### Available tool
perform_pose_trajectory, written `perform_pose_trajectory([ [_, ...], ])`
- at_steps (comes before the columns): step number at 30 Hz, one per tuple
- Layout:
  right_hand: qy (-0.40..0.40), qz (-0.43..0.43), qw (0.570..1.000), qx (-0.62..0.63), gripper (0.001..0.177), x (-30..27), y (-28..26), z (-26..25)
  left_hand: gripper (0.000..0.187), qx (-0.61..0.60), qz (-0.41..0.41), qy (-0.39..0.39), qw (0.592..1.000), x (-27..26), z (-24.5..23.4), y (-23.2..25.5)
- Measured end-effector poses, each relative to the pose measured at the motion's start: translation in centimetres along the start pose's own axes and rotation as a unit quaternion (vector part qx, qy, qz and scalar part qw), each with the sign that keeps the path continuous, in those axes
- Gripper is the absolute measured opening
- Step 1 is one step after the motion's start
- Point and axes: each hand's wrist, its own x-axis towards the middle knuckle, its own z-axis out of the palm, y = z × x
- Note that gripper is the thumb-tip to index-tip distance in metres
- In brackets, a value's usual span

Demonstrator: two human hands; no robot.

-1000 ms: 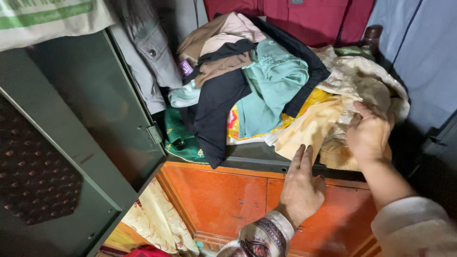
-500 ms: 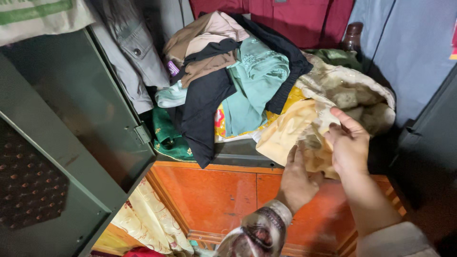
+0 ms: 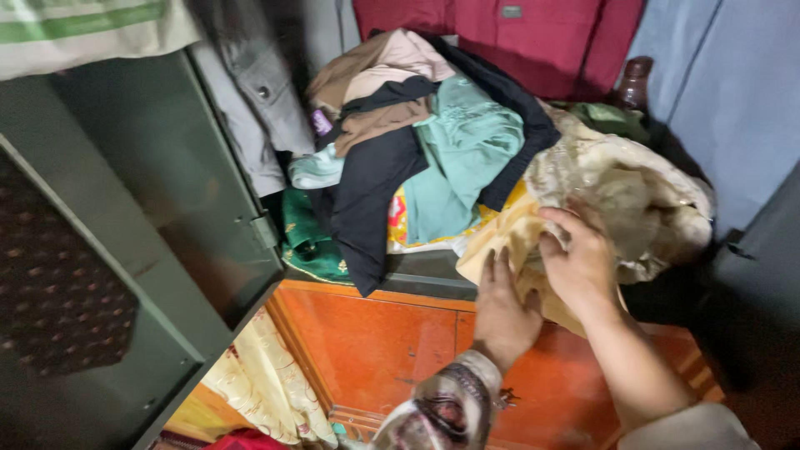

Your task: The person opens a metal wardrobe, removes several pieces of clothing, and places them on a nearby bed.

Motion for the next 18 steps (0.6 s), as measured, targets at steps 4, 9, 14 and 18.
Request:
perform_pose_trajectory([
  [4, -0.04, 0.024, 0.991, 0.122, 0.032, 1.5, -2.3, 5.5, 0.077, 0.012, 0.039, 0.085, 0.996, 1.7, -5.5, -2.8],
  [9, -0.07, -0.003, 0.988, 0.137, 0.03, 4.7, -6.3, 12.5, 0.073, 0.039, 0.071, 0.129, 0.988, 3.9, -12.4, -5.7],
  [14, -0.065, -0.075, 0.994, 0.056, 0.033, 9.8, -7.7, 20.1, 0.068, 0.042, 0.049, 0.119, 0.991, 6.1, -18.2, -7.0],
  [18, 0.021, -0.171, 0.975, -0.143, 0.031, 14.1, -6.2, 24.9, 0.066, 0.051, 0.087, 0.108, 0.989, 7.6, -20.5, -7.5],
])
